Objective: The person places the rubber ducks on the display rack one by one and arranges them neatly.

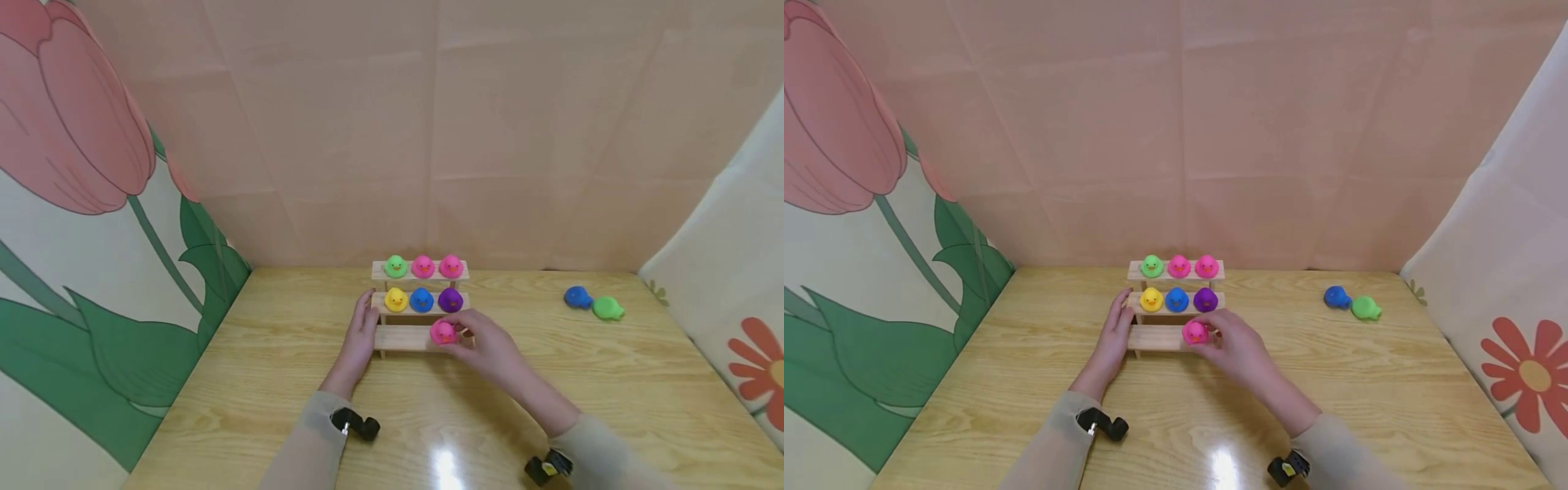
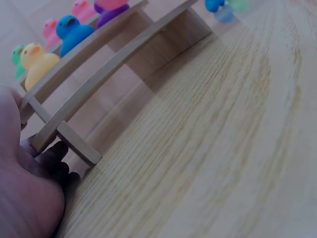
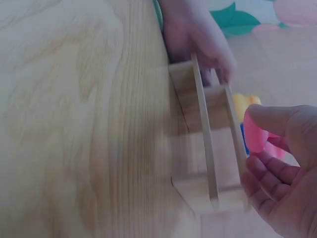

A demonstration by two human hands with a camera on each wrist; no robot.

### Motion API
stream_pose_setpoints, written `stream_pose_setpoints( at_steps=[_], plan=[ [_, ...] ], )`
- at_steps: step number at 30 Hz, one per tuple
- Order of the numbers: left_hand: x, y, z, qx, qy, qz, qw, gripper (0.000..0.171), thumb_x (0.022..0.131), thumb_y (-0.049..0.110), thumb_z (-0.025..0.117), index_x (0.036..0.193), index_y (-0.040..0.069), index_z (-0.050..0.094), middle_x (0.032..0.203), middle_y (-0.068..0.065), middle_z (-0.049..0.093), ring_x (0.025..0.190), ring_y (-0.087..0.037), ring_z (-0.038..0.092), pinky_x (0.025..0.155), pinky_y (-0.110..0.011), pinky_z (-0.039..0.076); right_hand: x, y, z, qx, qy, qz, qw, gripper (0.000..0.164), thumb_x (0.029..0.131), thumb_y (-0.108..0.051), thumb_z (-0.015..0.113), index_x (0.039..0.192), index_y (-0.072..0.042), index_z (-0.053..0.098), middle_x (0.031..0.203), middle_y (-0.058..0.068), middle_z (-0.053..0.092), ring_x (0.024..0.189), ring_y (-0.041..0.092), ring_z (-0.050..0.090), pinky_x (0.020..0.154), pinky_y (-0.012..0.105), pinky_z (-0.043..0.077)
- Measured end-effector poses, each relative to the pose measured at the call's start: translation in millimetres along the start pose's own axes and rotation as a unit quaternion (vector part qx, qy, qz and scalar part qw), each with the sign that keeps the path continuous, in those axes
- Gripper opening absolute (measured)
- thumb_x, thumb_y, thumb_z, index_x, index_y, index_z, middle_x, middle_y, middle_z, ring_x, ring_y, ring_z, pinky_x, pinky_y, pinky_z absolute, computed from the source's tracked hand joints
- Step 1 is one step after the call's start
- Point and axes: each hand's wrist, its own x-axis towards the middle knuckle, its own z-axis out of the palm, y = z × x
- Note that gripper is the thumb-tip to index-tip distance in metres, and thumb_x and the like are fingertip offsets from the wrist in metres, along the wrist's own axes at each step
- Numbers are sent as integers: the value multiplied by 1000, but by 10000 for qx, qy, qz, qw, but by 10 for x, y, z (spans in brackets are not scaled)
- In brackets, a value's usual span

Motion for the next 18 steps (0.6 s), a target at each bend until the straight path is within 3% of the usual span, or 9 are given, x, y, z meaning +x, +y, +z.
stream_pose_setpoints(
  at_steps=[9,18],
  plan=[
    [8,6,-2,10,39,-2,10000,49,119,51,39,168,53,33,181,-6,28,164,-35,30,132,-63,24,112,-197,260,-40,-64,47,10000,32,91,-22,95,120,-20,80,112,-4,74,102,22,70,87,43,64],
    [-9,9,-15,-47,-16,62,10000,55,115,63,41,168,52,33,180,-9,29,164,-36,30,131,-63,24,226,-288,470,-279,-159,5,9995,33,91,-24,95,119,-19,80,104,-6,73,95,22,71,82,35,60]
  ],
)
